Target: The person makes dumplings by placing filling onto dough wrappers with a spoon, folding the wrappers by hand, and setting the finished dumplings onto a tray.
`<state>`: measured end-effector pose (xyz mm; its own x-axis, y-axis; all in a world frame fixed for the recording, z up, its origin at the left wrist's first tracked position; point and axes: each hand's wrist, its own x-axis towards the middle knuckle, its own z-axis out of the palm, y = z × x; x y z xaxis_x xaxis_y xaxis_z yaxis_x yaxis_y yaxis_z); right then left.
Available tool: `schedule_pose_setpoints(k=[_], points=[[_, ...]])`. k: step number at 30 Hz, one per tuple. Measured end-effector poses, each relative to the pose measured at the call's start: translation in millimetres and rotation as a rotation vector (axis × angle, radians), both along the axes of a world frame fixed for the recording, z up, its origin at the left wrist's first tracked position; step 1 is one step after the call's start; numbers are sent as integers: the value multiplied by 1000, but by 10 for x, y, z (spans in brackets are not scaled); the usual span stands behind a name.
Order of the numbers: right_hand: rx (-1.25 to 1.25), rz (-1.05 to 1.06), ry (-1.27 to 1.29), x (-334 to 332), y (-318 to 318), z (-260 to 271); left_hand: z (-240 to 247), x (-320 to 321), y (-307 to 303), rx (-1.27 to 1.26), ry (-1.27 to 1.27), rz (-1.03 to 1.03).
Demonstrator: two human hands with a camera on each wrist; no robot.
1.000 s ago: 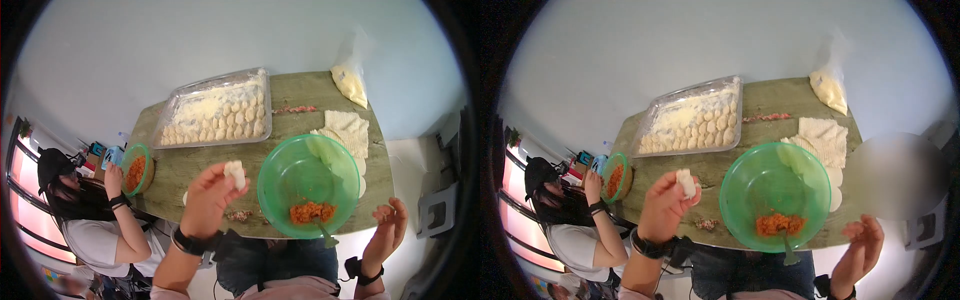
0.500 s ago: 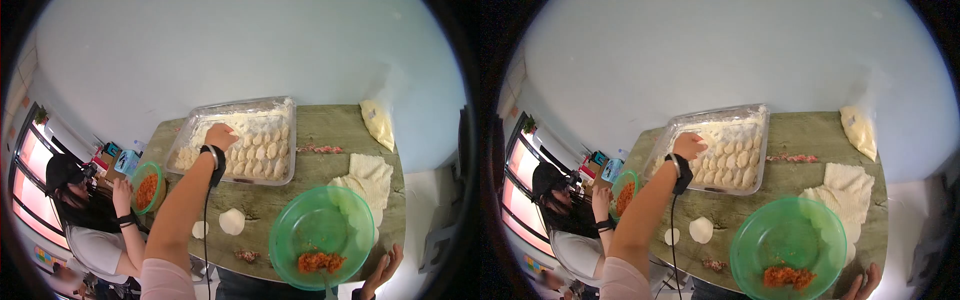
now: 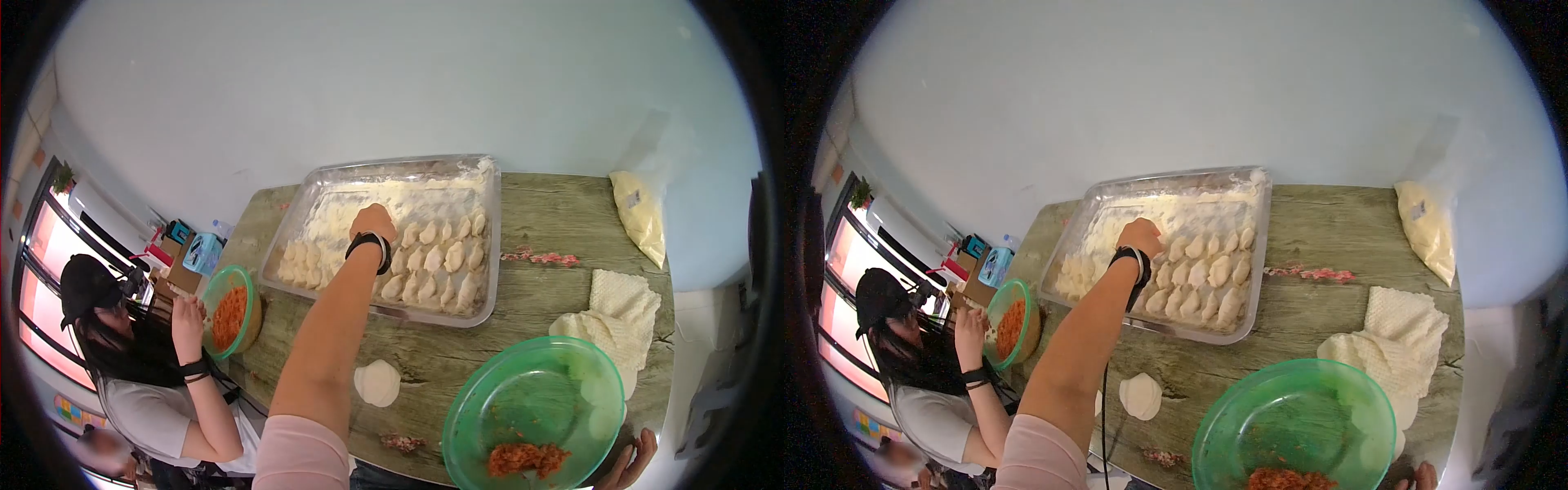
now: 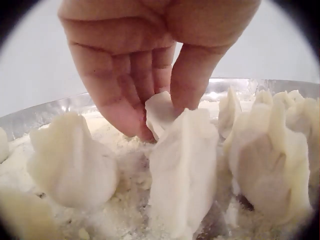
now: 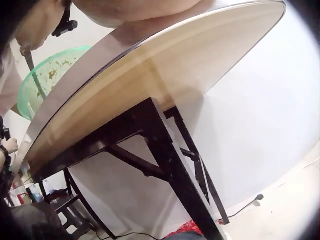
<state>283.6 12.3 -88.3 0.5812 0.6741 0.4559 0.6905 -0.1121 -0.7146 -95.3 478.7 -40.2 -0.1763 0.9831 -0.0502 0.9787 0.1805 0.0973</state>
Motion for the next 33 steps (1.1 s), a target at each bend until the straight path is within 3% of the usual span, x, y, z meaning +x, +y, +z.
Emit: schedule_pose_setpoints(k=[8, 14, 15, 18, 20, 25, 30, 33], points=[[-21, 26, 8, 44, -23, -45, -33, 6, 25, -106, 14, 37], [-105, 73, -38, 141, -83, -154, 136, -62, -155, 121, -154, -40], [-18, 45, 194, 128, -82, -278, 249, -6, -245, 166, -229, -22], [-83, 52, 108, 71, -14, -140, 386, 3, -387, 307, -419, -178], [-92, 69, 78, 79, 3, -182, 248, -184, -289, 284, -763, -331], [-183, 80, -118, -41, 156, 168, 1106, 416, -1452, 15, -1045, -267], [-257, 121, -212, -16, 152, 242, 1271, 708, -2240, -24, -1121, -352], [-268, 258, -237, 49, 172, 245, 1308, 786, -2650, -78, -1210, -404]])
